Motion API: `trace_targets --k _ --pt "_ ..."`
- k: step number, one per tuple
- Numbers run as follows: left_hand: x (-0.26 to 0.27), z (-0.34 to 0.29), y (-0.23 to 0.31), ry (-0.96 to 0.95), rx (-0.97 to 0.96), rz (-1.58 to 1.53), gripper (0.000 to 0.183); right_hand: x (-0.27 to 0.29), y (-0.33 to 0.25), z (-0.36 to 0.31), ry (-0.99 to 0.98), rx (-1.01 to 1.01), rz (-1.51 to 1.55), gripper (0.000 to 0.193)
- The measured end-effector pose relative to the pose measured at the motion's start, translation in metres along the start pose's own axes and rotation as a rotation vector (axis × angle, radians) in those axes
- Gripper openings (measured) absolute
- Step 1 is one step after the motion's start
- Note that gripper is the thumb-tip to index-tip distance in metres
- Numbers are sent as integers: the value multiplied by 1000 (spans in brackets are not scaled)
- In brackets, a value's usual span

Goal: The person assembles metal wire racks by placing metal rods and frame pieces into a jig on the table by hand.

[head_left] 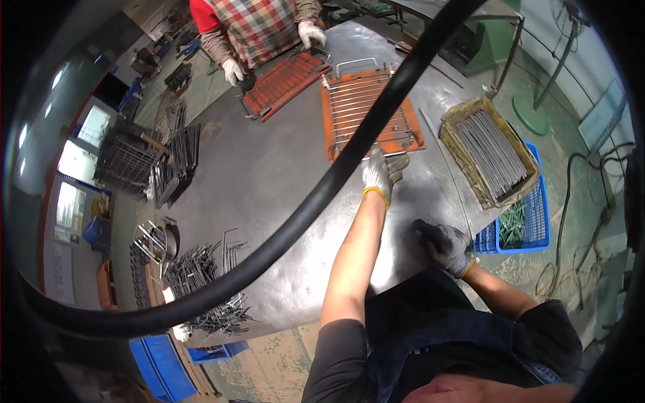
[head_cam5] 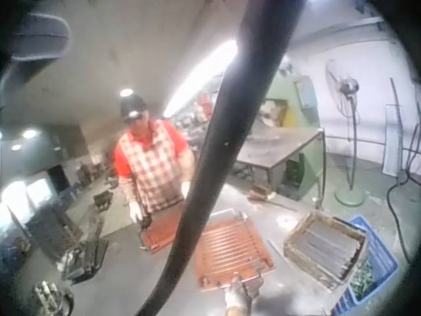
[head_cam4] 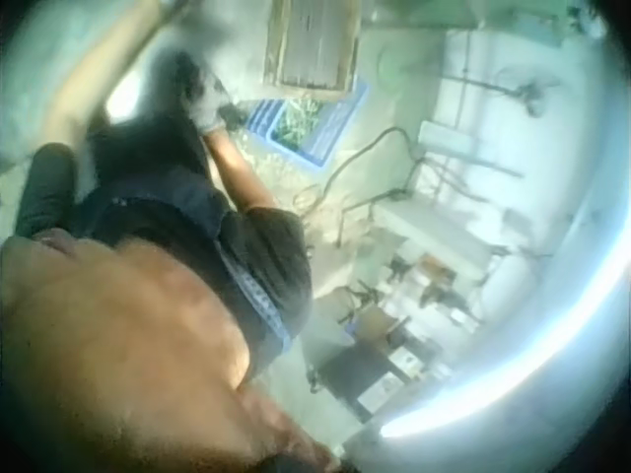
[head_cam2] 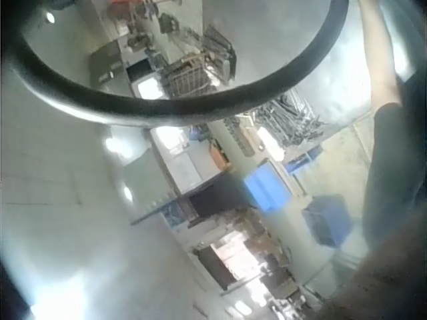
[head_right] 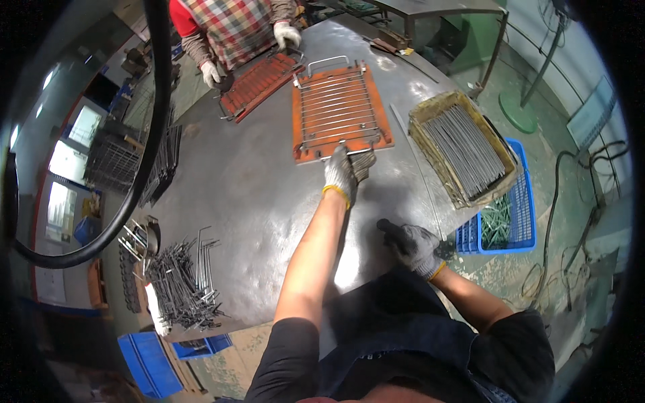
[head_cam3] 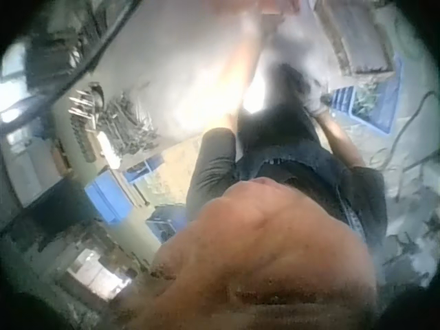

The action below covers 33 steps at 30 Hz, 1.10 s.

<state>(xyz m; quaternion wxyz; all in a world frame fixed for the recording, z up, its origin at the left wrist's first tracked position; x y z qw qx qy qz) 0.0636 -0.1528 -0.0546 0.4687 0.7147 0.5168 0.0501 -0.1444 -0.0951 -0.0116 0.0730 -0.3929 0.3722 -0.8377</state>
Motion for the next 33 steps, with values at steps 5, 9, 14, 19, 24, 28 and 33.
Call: trace_targets --k 5,9,14,19,24,28,33 --pt "-9 0 1 -28 -69 143 49 0 2 -1 81 46 -15 44" --pt "23 -36 -12 -42 -152 29 52 -5 1 -3 62 2 52 45" --pt "80 -97 -12 32 -362 -33 36 -1 10 -4 -17 -145 -30 34" --pt "220 -149 -6 356 -1034 159 24 -1 -1 -10 130 8 -137 39" --pt "208 -253 17 601 -1121 1358 31 3 21 -6 188 -136 130 33" --pt "243 -278 -18 785 -1171 1523 38 -29 27 -4 102 -66 -119 24" --pt "274 -256 -52 765 -1178 1349 48 -76 -39 -5 -163 -223 57 29"
Point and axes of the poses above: each hand's wrist, its own z-axis towards the middle knuckle, its own x-axis out of the back of the hand, y = z × x, the point moved 8 cm from there along z, towards the middle knuckle, and after that the axes turned 9 degrees about y, right-handed, at the moved point
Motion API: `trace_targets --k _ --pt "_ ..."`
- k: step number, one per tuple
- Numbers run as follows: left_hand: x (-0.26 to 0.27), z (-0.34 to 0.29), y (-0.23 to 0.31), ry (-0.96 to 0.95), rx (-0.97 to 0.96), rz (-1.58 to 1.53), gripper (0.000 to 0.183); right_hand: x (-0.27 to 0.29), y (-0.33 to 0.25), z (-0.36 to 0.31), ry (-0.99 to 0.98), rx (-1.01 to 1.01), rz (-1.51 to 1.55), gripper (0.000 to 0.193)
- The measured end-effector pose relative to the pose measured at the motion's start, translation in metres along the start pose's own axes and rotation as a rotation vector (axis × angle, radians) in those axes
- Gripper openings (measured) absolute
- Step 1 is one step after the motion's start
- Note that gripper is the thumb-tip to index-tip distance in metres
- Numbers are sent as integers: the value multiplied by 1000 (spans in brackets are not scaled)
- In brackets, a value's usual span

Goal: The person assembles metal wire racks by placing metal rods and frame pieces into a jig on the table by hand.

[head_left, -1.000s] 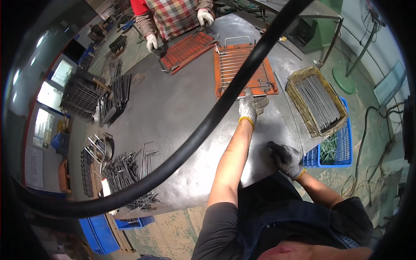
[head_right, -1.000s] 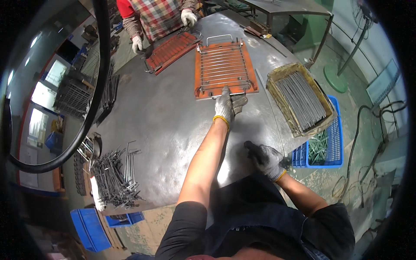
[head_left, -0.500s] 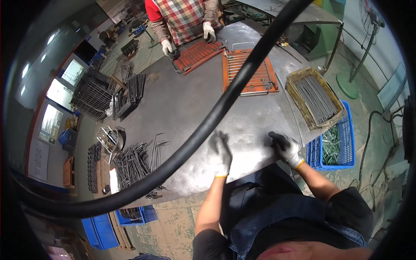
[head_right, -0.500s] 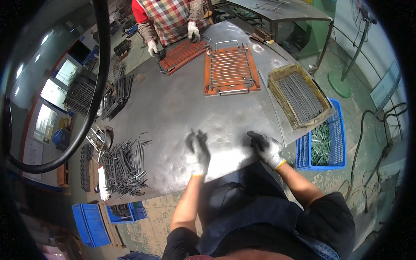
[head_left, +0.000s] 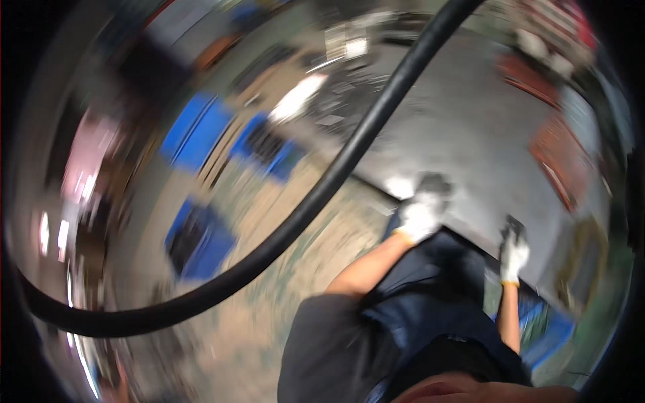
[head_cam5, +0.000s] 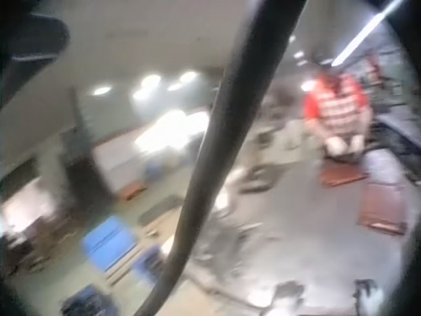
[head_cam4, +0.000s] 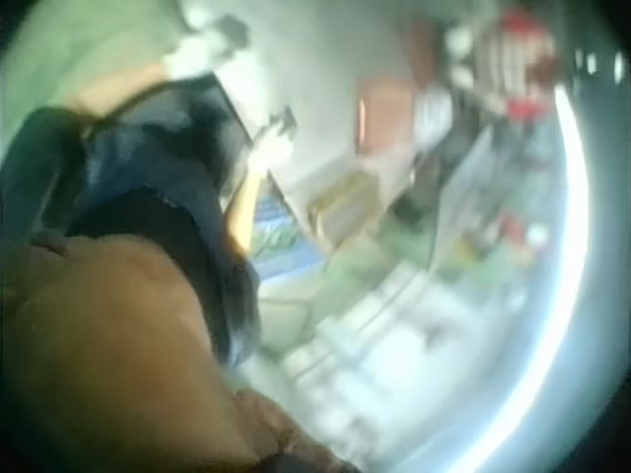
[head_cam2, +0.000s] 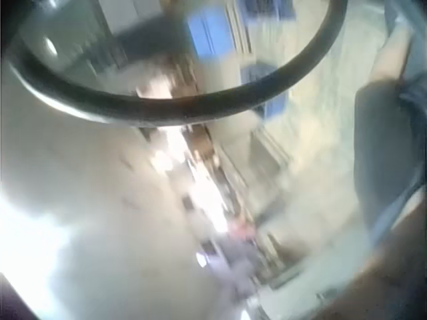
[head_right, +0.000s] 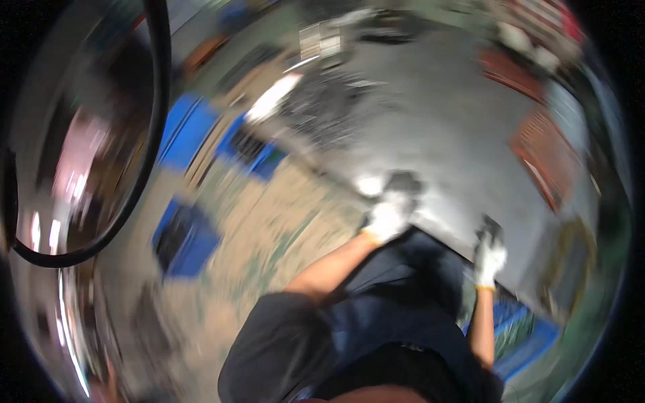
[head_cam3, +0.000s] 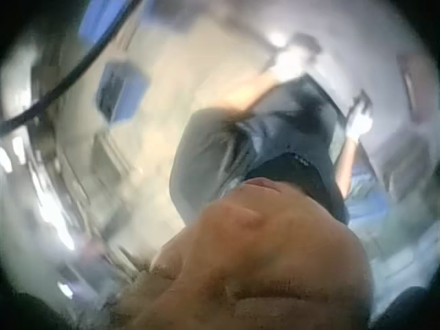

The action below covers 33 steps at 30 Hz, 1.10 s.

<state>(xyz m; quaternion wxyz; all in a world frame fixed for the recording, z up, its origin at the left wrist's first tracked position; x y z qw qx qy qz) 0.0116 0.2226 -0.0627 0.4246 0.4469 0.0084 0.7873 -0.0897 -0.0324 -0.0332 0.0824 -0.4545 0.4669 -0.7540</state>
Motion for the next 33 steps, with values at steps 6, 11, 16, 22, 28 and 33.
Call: trace_targets --k 6,11,16,22,28,33 --pt "130 -1 0 524 504 -565 60 -116 -46 3 -355 206 161 30" --pt "342 -115 -3 1033 714 71 56 -137 -57 4 -406 298 126 34" --pt "544 -293 103 1747 560 451 64 -137 -51 8 -417 366 110 36" --pt "650 -388 328 1551 423 1648 42 -136 -61 14 -419 514 124 32" --pt "608 -376 311 2057 353 1013 32 -147 -55 21 -441 580 103 32" --pt "456 -275 87 698 866 1013 34 -127 -54 14 -415 553 53 33"
Point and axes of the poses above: each hand's wrist, its own z-axis towards the middle knuckle, its own x-axis out of the back of the hand, y = z × x, the point moved 8 cm from there along z, towards the middle knuckle, and after that the axes turned 9 degrees about y, right-handed, at the moved point
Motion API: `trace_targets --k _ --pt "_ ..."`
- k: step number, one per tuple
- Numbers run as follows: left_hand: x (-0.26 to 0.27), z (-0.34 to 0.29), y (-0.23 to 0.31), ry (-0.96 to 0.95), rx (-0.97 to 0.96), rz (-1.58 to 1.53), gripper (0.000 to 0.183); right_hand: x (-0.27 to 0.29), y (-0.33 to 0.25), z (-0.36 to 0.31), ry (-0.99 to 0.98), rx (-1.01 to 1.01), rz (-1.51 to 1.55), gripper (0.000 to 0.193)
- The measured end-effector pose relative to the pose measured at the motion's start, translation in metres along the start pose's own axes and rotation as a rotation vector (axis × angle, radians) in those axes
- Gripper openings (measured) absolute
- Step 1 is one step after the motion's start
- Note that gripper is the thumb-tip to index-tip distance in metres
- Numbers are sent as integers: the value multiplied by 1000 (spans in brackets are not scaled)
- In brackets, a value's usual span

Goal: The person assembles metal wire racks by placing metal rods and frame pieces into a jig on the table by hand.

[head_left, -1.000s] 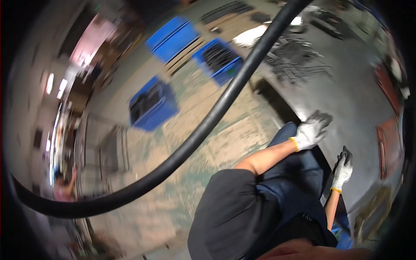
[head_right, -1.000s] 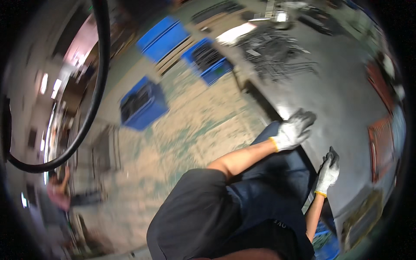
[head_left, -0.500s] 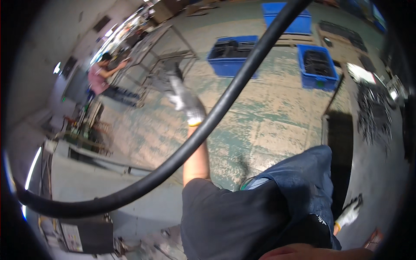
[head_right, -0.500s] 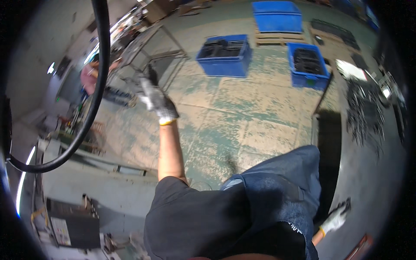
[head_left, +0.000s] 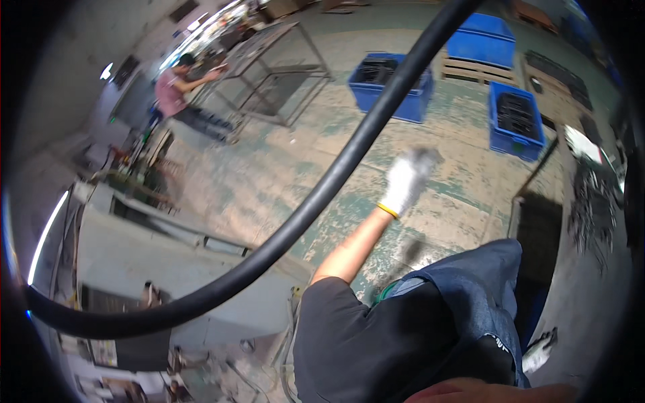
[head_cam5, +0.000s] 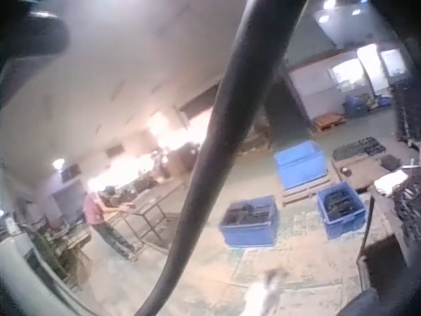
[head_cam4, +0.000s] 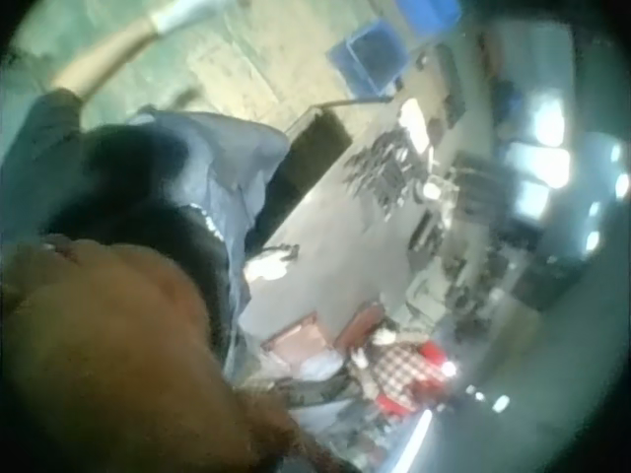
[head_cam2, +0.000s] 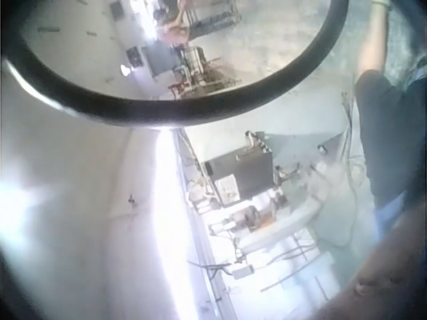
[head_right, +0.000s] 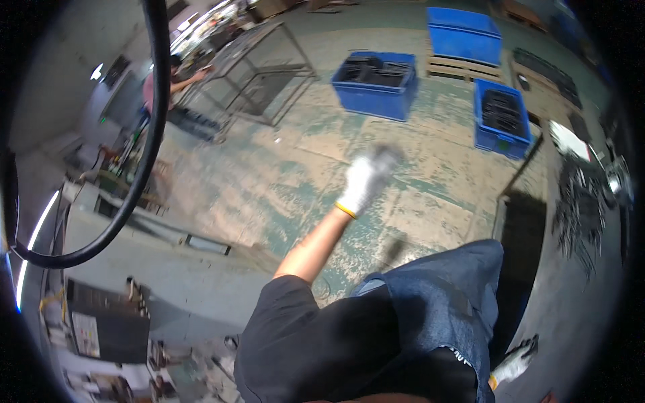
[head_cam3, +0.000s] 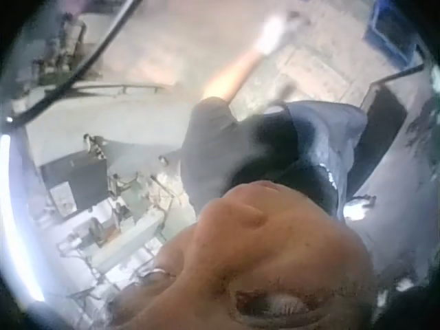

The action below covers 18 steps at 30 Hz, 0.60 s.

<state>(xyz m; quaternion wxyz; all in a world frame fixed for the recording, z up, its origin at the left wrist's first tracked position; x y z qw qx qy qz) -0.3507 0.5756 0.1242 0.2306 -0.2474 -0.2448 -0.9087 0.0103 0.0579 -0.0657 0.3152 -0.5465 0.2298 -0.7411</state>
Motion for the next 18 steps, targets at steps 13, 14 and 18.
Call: trace_targets --k 13,14,18 --pt "-172 -120 195 -1018 -260 -515 52 120 81 -47 496 -351 47 31" --pt "-169 -128 196 -1152 -230 -499 50 122 74 -58 515 -407 -4 32" --pt "-173 -158 241 -1484 -154 -641 41 124 62 -53 459 -379 -231 32"
Point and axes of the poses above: each hand's wrist, its own z-axis towards the middle knuckle, its own x-axis out of the back of the hand, y = z × x, the point moved 8 cm from there along z, towards the middle knuckle, and after that the axes turned 9 degrees about y, right-handed, at the moved point
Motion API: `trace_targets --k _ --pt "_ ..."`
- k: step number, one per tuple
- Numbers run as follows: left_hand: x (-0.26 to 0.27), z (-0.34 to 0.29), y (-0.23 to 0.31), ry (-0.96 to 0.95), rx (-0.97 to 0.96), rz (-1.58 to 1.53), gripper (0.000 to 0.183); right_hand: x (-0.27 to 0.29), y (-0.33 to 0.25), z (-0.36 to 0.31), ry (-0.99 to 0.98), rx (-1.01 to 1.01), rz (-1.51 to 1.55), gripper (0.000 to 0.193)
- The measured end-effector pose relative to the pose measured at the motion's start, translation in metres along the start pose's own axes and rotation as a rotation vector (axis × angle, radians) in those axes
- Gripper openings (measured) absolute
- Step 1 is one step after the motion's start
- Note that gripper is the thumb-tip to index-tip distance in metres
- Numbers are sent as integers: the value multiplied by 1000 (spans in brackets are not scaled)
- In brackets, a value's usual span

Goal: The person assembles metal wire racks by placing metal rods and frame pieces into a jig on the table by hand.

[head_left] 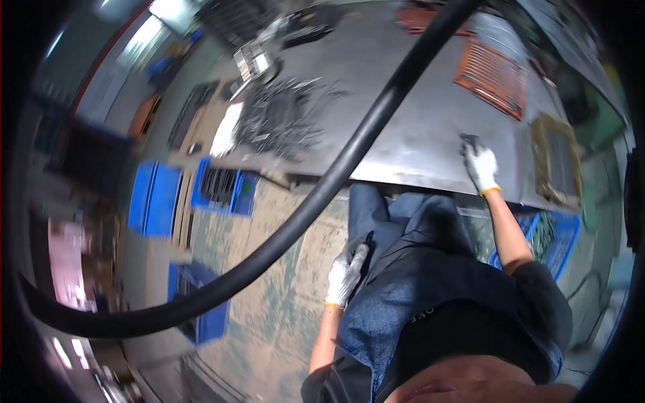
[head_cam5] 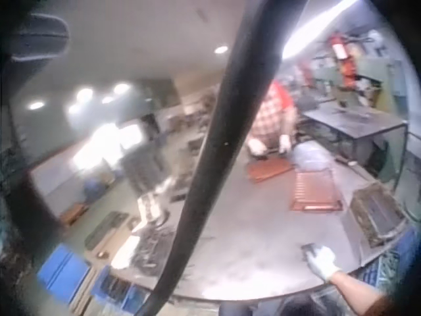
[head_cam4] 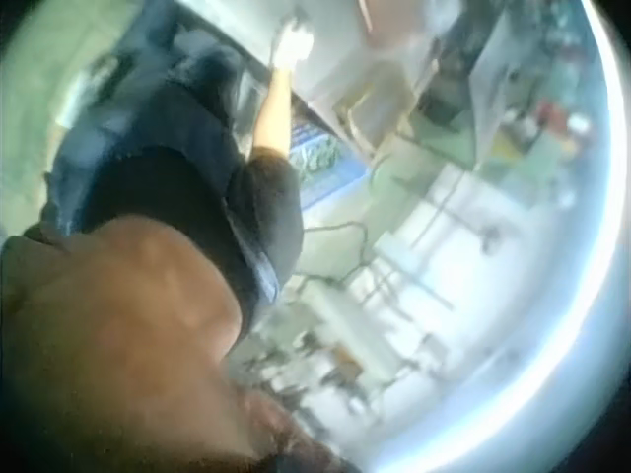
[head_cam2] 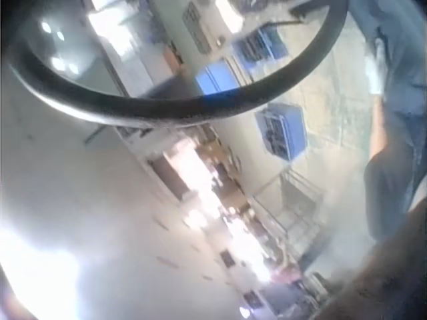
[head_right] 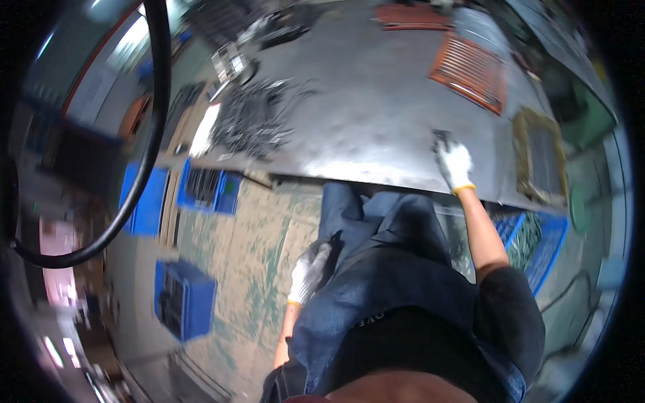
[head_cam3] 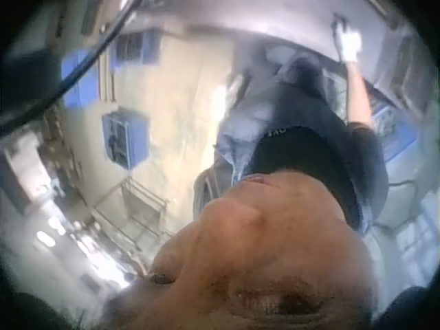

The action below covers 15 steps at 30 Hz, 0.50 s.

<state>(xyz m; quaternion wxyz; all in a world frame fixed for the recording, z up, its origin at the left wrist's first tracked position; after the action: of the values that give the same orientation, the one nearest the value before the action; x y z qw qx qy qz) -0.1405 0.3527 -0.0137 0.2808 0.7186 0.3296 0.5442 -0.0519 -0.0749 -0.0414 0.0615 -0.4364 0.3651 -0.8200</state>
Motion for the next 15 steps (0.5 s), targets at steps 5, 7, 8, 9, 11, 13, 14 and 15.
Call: trace_targets --k 5,7,8,9,11,13,14,15 --pt "-16 55 22 -65 -76 -254 36 40 26 6 91 -208 270 25" --pt "-30 83 6 -67 -130 -272 36 55 38 9 119 -296 274 24" --pt "-38 100 1 -44 -156 -308 36 58 47 14 161 -312 275 24" --pt "-45 109 11 -53 -179 -403 37 60 51 17 166 -261 204 24" --pt "-55 123 51 -10 -280 -497 36 60 58 19 169 -242 105 24" --pt "-60 130 104 -24 -271 -489 34 64 57 22 169 -219 66 25" --pt "-58 141 120 36 -370 -420 34 58 65 27 206 -181 81 26" --pt "-49 152 130 205 -592 -216 35 54 60 29 204 -184 78 26"
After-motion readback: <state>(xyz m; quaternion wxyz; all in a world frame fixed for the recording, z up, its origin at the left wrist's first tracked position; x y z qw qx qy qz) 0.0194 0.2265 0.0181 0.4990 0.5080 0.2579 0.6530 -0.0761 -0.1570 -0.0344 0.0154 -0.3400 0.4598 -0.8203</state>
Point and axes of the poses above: each hand's wrist, its own z-axis towards the middle knuckle, its own x-axis out of the back of the hand, y = z × x, the point moved 8 cm from there along z, towards the middle knuckle, and after that the axes turned 9 degrees about y, right-handed, at the moved point
